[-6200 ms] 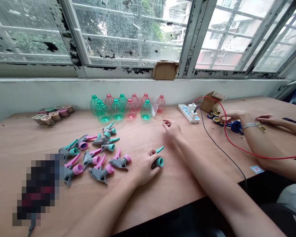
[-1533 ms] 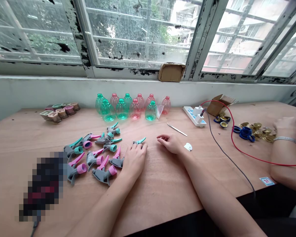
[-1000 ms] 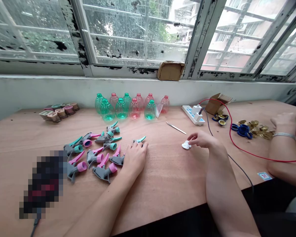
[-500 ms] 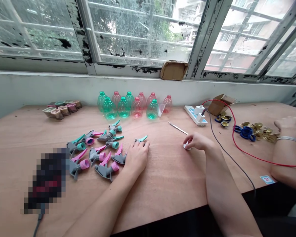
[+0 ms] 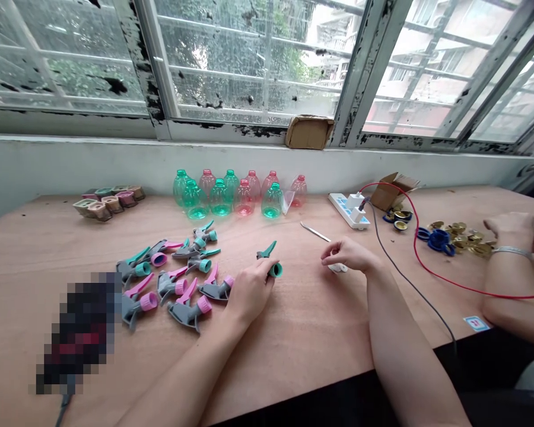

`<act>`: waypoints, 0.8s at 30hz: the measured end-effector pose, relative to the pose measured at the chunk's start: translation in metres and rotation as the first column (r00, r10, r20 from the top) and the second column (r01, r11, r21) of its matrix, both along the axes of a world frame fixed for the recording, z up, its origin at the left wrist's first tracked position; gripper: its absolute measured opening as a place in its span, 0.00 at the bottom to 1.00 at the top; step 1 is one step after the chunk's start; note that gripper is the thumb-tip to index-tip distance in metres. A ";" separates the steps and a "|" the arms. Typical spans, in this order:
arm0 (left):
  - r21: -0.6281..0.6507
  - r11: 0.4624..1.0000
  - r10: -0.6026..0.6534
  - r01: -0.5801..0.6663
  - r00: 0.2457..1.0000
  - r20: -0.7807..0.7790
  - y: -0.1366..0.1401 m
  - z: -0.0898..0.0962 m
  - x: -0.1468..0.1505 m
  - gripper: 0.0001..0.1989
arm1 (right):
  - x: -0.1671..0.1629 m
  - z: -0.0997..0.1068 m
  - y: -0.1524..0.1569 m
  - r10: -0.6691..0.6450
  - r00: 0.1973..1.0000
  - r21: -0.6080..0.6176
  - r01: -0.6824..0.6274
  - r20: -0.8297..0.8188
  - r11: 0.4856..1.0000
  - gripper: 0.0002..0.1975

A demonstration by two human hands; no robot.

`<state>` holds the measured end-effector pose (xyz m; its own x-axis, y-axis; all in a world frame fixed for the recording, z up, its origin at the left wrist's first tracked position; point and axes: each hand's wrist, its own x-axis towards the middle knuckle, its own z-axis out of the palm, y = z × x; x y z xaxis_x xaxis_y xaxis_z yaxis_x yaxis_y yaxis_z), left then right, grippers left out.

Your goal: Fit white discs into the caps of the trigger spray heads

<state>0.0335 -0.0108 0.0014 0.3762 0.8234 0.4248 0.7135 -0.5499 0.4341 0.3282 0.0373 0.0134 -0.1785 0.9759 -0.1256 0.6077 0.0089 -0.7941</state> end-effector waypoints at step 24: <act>-0.212 0.975 0.001 0.061 0.960 0.280 0.001 -0.009 0.002 0.11 | -0.123 -0.032 -0.017 0.182 0.924 0.448 -0.013 -0.336 0.894 0.12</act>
